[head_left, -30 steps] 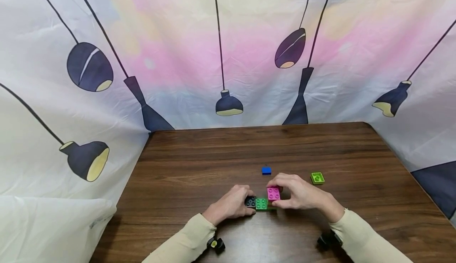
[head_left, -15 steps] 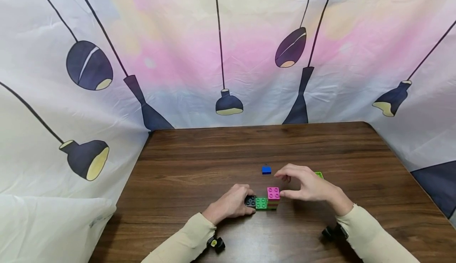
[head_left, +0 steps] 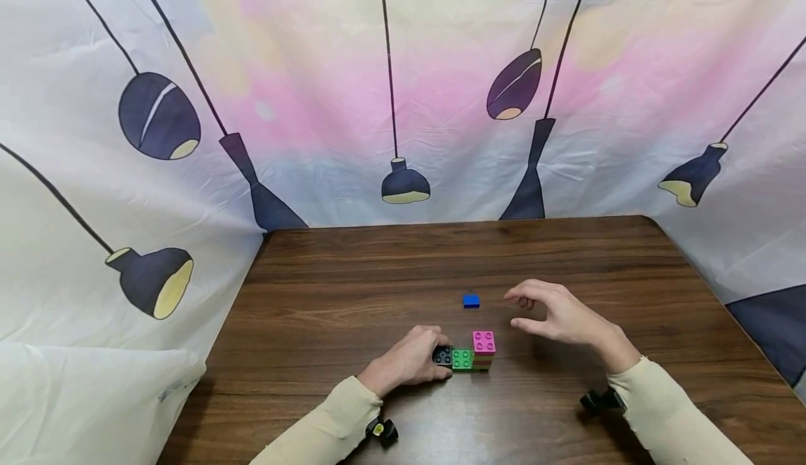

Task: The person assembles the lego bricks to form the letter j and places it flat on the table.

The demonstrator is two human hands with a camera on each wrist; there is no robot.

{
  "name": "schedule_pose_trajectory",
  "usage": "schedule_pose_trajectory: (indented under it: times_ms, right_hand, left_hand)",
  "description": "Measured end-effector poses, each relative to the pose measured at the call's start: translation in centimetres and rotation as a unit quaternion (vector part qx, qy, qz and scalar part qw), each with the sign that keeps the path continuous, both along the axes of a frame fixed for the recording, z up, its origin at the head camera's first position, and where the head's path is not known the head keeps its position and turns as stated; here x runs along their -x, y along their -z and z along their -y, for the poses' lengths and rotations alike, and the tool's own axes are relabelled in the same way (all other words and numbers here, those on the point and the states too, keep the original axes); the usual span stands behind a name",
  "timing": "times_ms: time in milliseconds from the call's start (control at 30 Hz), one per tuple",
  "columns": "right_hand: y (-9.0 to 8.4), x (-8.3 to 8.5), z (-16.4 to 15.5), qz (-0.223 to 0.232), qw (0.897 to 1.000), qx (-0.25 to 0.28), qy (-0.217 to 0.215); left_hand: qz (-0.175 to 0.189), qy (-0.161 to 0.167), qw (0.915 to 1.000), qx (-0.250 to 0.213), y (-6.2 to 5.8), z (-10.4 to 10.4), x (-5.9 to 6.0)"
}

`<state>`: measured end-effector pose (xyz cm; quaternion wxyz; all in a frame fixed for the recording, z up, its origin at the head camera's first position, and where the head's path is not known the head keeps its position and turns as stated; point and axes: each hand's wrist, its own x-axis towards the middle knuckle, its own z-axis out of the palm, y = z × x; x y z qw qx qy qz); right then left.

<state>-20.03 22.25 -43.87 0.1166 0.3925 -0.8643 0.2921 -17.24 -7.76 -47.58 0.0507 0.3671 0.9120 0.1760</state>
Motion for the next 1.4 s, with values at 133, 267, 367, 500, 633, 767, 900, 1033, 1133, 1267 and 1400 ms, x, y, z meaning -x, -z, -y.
schedule_pose_trajectory:
  times_ms: [133,267,367,500,633,767,900,1033,1133,1267,1400]
  right_hand:
    - [0.4,0.1,-0.7,-0.003,1.0,-0.01,0.019]
    - [0.6,0.1,-1.3,0.008,0.998,-0.028,0.046]
    - [0.6,0.2,-1.7,0.022,0.996,-0.046,0.067]
    - [0.7,0.2,-2.3,0.017,0.993,-0.077,0.083]
    - [0.9,0.0,-2.9,0.011,0.99,-0.099,0.096]
    - [1.2,-0.1,-3.3,0.016,0.989,-0.107,0.104]
    - [1.4,0.0,-3.6,0.025,0.986,-0.117,0.117]
    - [1.8,0.2,-4.0,0.028,0.983,-0.13,0.13]
    - [2.0,0.2,-4.3,0.034,0.98,-0.136,0.138]
    - [2.1,0.2,-4.5,0.044,0.978,-0.144,0.144]
    - [2.1,0.2,-4.6,0.048,0.976,-0.152,0.146]
  left_hand:
    - [0.0,0.0,1.0,0.001,-0.1,0.0,0.1]
    - [0.003,0.0,1.0,0.003,-0.1,0.0,0.1]
    - [0.004,0.0,1.0,0.001,-0.1,0.0,0.2]
    - [0.007,-0.001,1.0,-0.002,-0.1,-0.1,0.1]
    - [0.011,-0.001,0.9999,0.0,0.0,-0.2,0.0]
    - [0.01,-0.001,1.0,0.002,0.0,-0.2,0.0]
    - [0.005,0.0,1.0,-0.001,0.0,-0.1,-0.1]
    - [0.005,-0.001,1.0,-0.002,0.0,-0.1,-0.1]
    - [0.008,-0.003,1.0,0.0,0.0,-0.1,-0.1]
    - [0.013,-0.005,0.9999,-0.001,-0.1,-0.1,-0.1]
    - [0.009,-0.002,0.9999,-0.003,0.0,-0.1,0.0]
